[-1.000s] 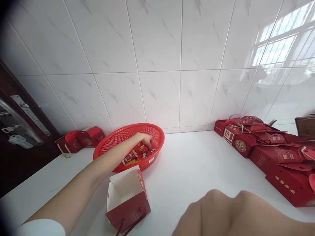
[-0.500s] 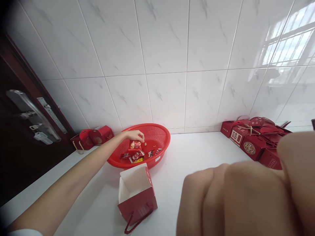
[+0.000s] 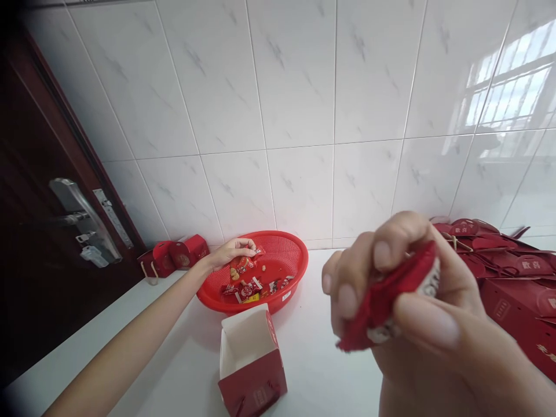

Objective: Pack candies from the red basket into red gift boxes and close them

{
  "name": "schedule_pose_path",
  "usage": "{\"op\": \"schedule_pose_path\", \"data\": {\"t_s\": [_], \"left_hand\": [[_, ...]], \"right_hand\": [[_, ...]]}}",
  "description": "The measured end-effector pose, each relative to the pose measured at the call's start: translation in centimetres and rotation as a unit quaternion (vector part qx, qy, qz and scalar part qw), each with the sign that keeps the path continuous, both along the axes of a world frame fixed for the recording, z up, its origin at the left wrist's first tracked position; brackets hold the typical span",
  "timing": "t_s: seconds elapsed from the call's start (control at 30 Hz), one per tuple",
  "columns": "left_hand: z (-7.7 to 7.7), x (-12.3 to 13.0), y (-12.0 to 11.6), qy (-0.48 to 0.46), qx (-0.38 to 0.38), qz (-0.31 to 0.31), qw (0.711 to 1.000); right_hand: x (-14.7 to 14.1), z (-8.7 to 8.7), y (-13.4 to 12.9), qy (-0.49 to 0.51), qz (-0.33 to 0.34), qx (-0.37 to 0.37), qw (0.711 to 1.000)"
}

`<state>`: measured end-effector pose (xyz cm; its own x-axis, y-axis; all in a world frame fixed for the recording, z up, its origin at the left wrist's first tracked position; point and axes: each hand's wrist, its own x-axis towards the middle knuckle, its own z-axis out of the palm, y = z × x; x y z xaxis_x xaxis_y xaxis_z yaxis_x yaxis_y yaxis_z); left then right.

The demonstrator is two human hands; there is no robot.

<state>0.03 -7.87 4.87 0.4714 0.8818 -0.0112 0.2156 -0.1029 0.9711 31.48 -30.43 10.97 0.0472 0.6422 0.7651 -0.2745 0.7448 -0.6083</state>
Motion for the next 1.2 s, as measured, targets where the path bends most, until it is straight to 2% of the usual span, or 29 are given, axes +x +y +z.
{"op": "schedule_pose_path", "data": {"t_s": [0.07,0.17,0.33,0.53,0.8,0.9,1.03,1.2], "left_hand": [[0.0,0.2,-0.9,-0.022,0.001,-0.001,1.0],[0.1,0.5,-2.2,-0.052,0.006,0.006,0.999],[0.2,1.1,-3.8,-0.099,0.028,0.033,0.994],[0.4,2.4,-5.7,-0.176,0.051,0.056,0.981],[1.1,3.4,-8.7,-0.237,0.068,0.051,0.968],[1.7,3.3,-10.1,-0.213,0.134,0.06,0.966],[2.6,3.0,-12.2,-0.165,0.262,0.098,0.946],[3.0,3.0,-13.8,-0.151,0.321,0.107,0.929]], "right_hand": [[-1.5,0.9,0.2,0.005,0.034,-0.003,0.999],[-3.0,1.2,0.3,0.03,0.045,-0.058,0.997],[-4.3,0.2,2.6,-0.018,0.048,-0.108,0.993],[-5.2,-1.2,6.0,-0.078,0.085,-0.183,0.976],[-5.9,-1.5,6.8,-0.114,0.074,-0.224,0.965],[-6.2,-1.5,6.7,-0.127,0.067,-0.218,0.965],[-6.9,-1.5,6.5,-0.154,0.063,-0.217,0.962],[-8.1,-1.6,6.0,-0.175,0.08,-0.209,0.959]]}}
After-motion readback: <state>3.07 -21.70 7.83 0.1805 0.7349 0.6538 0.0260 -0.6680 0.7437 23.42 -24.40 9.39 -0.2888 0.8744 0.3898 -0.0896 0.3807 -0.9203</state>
